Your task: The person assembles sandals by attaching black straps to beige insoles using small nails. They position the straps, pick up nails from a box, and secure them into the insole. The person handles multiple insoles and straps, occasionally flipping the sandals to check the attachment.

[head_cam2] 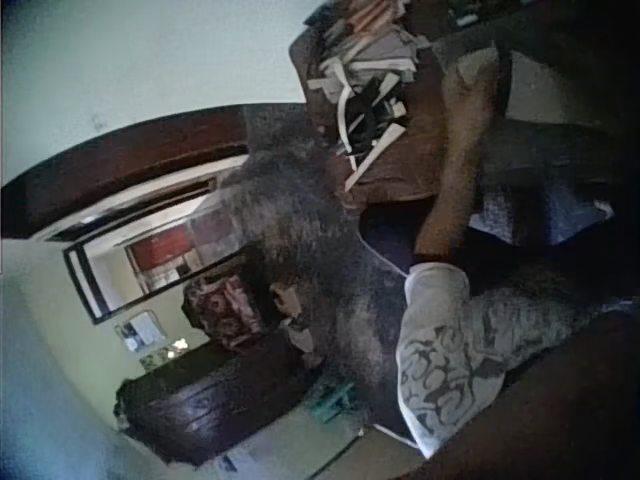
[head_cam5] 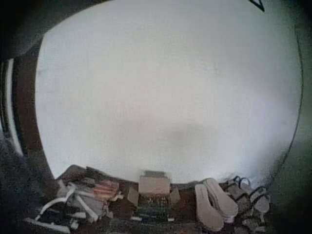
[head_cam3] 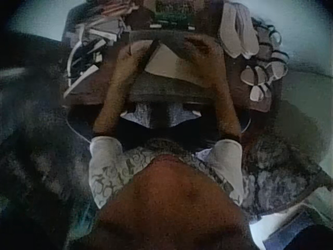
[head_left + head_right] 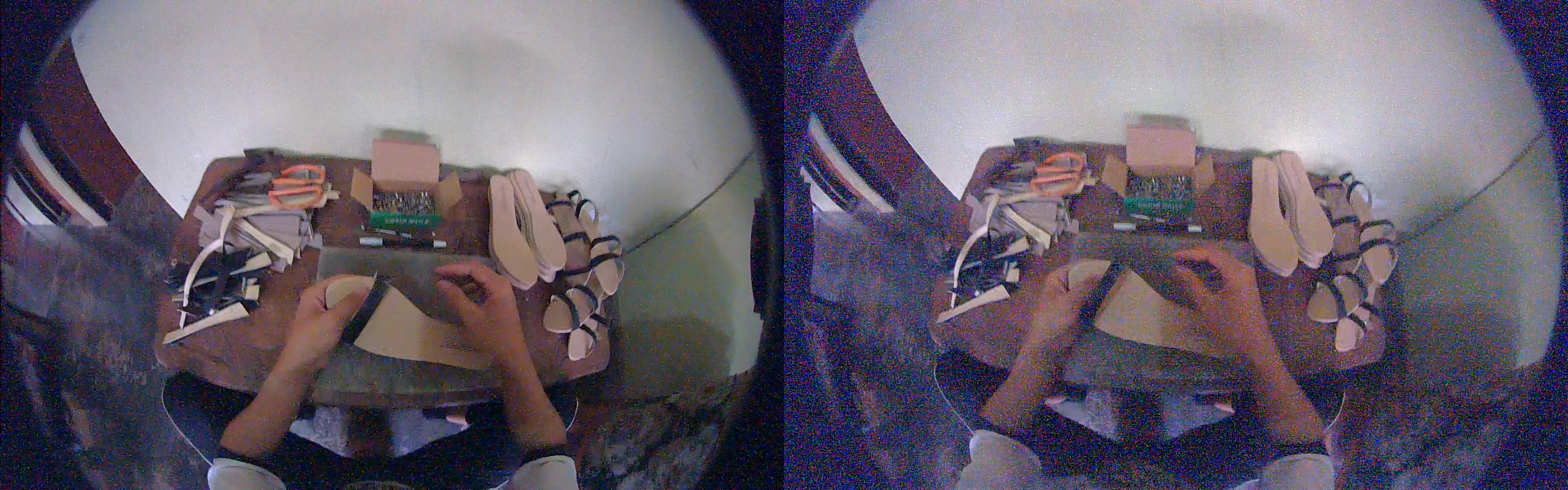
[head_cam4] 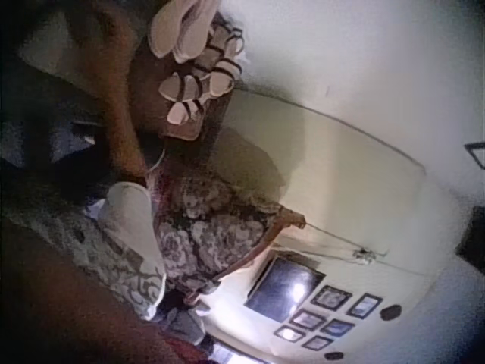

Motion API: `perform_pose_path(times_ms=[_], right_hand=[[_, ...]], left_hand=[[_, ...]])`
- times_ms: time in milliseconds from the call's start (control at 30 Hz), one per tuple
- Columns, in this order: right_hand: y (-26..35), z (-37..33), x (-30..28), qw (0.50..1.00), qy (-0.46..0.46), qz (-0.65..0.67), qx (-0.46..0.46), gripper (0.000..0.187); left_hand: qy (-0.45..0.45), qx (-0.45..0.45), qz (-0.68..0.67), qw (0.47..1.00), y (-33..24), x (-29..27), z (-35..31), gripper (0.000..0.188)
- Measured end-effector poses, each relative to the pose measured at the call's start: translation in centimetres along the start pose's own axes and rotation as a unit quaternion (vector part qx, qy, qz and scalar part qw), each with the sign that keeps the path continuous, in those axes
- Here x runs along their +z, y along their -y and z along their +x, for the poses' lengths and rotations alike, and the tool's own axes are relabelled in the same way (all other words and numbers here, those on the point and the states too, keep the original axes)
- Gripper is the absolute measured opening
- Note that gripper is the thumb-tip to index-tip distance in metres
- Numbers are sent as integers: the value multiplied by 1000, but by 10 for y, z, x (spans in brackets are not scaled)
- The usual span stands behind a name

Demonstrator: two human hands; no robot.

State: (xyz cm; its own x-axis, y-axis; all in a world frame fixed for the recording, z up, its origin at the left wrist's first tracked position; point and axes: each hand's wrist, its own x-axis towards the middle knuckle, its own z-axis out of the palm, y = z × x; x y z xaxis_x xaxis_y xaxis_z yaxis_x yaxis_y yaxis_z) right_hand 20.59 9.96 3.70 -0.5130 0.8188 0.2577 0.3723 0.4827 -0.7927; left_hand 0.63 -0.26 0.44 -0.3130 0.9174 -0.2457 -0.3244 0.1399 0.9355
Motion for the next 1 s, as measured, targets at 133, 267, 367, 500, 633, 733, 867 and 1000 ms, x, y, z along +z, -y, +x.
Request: perform_pose_path(times_ms=[133, 267, 367, 500, 633, 733, 867, 1000], right_hand=[[-18, 40, 7, 999, 17, -4, -28, 16], [-43, 93, 25, 992, 4, -87, -90, 16], [-60, 128, 47, 980, 2, -171, -101, 15], [-68, 152, 63, 962, 17, -260, -79, 15], [-68, 163, 71, 926, -6, -374, -42, 14], [-74, 165, 71, 907, -44, -418, -25, 17], [-66, 166, 79, 927, -45, -371, 33, 18], [-69, 171, 82, 928, -16, -362, 87, 22]], left_hand=[[-7, 40, 5, 999, 15, -13, 12, 21], [-29, 34, 57, 997, 3, -3, 13, 23], [-13, 50, 36, 998, 12, -10, 16, 22], [-20, 60, 55, 996, 14, -9, 18, 22], [-13, 78, 40, 996, 19, -10, 19, 21], [-23, 68, 42, 997, 14, -4, 17, 20], [-12, 76, 69, 995, 22, -10, 24, 20], [-13, 66, 64, 996, 19, -9, 22, 21]])
